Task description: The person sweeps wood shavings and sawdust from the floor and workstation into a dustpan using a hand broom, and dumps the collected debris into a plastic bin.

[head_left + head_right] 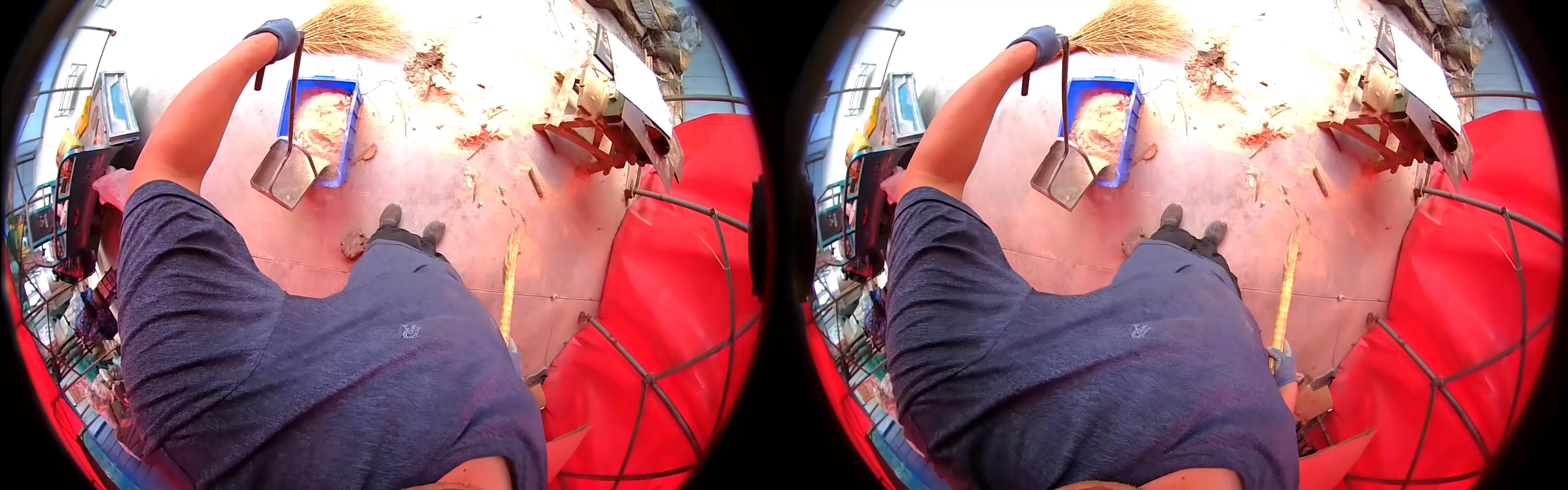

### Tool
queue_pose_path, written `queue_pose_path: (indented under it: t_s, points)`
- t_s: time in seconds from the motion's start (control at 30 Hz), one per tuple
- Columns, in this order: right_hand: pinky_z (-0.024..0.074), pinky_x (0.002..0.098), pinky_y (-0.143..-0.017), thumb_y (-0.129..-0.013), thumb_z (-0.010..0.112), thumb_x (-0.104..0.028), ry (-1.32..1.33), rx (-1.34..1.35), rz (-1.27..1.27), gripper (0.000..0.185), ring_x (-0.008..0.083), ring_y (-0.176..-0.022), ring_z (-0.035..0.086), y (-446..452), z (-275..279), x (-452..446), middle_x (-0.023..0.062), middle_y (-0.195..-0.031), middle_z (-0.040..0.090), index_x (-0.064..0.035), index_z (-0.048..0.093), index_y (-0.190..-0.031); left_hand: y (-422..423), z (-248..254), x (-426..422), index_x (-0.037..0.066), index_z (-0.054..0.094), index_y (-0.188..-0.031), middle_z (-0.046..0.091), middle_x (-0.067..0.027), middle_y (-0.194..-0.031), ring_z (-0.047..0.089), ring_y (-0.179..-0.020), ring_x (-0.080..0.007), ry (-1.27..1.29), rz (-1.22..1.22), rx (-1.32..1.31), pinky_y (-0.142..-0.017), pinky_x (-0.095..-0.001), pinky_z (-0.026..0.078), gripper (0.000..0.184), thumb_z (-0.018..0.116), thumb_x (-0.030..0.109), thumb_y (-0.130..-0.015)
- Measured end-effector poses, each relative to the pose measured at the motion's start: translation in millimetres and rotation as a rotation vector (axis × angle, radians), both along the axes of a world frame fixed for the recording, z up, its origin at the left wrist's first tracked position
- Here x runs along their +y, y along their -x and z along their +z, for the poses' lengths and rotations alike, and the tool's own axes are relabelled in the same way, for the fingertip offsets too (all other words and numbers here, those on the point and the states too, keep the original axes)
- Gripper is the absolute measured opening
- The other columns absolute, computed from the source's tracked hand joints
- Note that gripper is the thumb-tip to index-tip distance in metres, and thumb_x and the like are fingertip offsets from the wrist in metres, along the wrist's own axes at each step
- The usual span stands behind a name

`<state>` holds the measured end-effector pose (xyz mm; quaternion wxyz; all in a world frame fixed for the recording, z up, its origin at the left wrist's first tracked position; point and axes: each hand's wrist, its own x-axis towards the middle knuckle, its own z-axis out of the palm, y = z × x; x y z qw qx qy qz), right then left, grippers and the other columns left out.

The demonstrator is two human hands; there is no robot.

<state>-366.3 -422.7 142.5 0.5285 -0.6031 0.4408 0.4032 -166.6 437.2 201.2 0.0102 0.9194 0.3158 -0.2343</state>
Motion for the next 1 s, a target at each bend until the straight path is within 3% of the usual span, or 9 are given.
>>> queue_pose_path:
  t_s: [0.13,0.3,0.37,0.43,0.5,0.6,0.77,0.9,1.0]
  points:
    - [0.0502,0.0267,-0.052,-0.084,0.067,-0.004,0.004,-0.022,-0.001,0.042,0.0148,-0.061,0.06,-9,-3,-1,0.0072,-0.078,0.059,-0.0057,0.05,-0.123,4,6,19,0.0,0.066,-0.115,0.066,-0.026,-0.113,0.064,-0.107,-0.0395,-0.004,-0.026,-0.081,-0.093,-0.0438,0.049,0.046,0.05,0.039,-0.097]
    - [0.0503,0.0265,-0.053,-0.084,0.067,-0.004,-0.026,-0.072,0.034,0.043,0.0146,-0.061,0.061,-34,-14,5,0.0073,-0.079,0.059,-0.0054,0.05,-0.123,65,87,16,0.0,0.065,-0.098,0.066,-0.0144,-0.082,0.064,-0.079,-0.0284,0.023,0.147,-0.38,-0.078,-0.0396,0.05,0.04,0.052,0.038,-0.097]
    - [0.0504,0.0264,-0.053,-0.084,0.068,-0.004,-0.036,-0.093,0.099,0.043,0.0145,-0.062,0.061,-50,-20,8,0.0073,-0.079,0.059,-0.0052,0.05,-0.123,104,113,25,0.003,0.062,-0.091,0.056,-0.0062,-0.066,0.055,-0.06,-0.0201,-0.008,0.142,-0.517,-0.06,-0.0351,0.046,0.036,0.054,0.037,-0.097]
    - [0.0506,0.0279,-0.05,-0.084,0.07,-0.007,-0.033,-0.083,0.211,0.045,0.0157,-0.058,0.061,-70,-26,11,0.0077,-0.077,0.061,-0.0059,0.05,-0.124,143,139,34,0.007,0.06,-0.085,0.041,0.0029,-0.057,0.039,-0.047,-0.0091,0.338,0.407,-0.643,-0.044,-0.0273,0.029,0.03,0.056,0.035,-0.096]
    - [0.0508,0.0294,-0.047,-0.084,0.073,-0.011,-0.028,-0.065,0.324,0.047,0.0168,-0.055,0.061,-92,-31,22,0.008,-0.076,0.062,-0.0066,0.05,-0.125,185,146,44,0.01,0.058,-0.085,0.031,0.0101,-0.054,0.025,-0.042,-0.0013,0.608,0.503,-0.869,-0.04,-0.0235,0.014,0.027,0.058,0.036,-0.095]
    - [0.0505,0.031,-0.043,-0.085,0.075,-0.016,-0.047,-0.094,0.402,0.049,0.0185,-0.049,0.06,-126,-37,51,0.0089,-0.073,0.063,-0.007,0.048,-0.126,211,184,-14,0.01,0.057,-0.088,0.027,0.0131,-0.054,0.017,-0.041,0.0007,0.731,0.706,-0.975,-0.038,-0.0215,0.011,0.03,0.057,0.039,-0.098]
    - [0.0527,0.0312,-0.048,-0.087,0.072,-0.015,-0.09,-0.126,0.521,0.05,0.0169,-0.058,0.063,-209,-57,96,0.0104,-0.087,0.064,-0.0044,0.046,-0.128,235,175,-71,0.011,0.056,-0.088,0.023,0.0134,-0.054,0.016,-0.041,0.0017,0.74,0.815,-1.123,-0.039,-0.0193,0.012,0.032,0.056,0.041,-0.099]
    - [0.0492,0.0298,-0.046,-0.083,0.072,-0.016,0.158,-0.277,1.031,0.057,0.0145,-0.054,0.059,-295,-50,187,0.0085,-0.08,0.061,-0.0007,0.047,-0.132,235,155,-128,0.009,0.054,-0.088,0.022,0.0123,-0.054,0.02,-0.041,0.0011,0.69,0.968,-1.277,-0.039,-0.0189,0.014,0.031,0.054,0.038,-0.101]
    - [0.0477,0.0299,-0.044,-0.084,0.072,-0.019,0.126,-0.229,1.133,0.06,0.0147,-0.052,0.059,-352,-90,248,0.0083,-0.076,0.061,-0.0023,0.047,-0.135,236,134,-160,0.007,0.05,-0.086,0.026,0.0107,-0.055,0.021,-0.042,0.0011,0.805,0.978,-1.348,-0.039,-0.0191,0.016,0.029,0.052,0.031,-0.101]
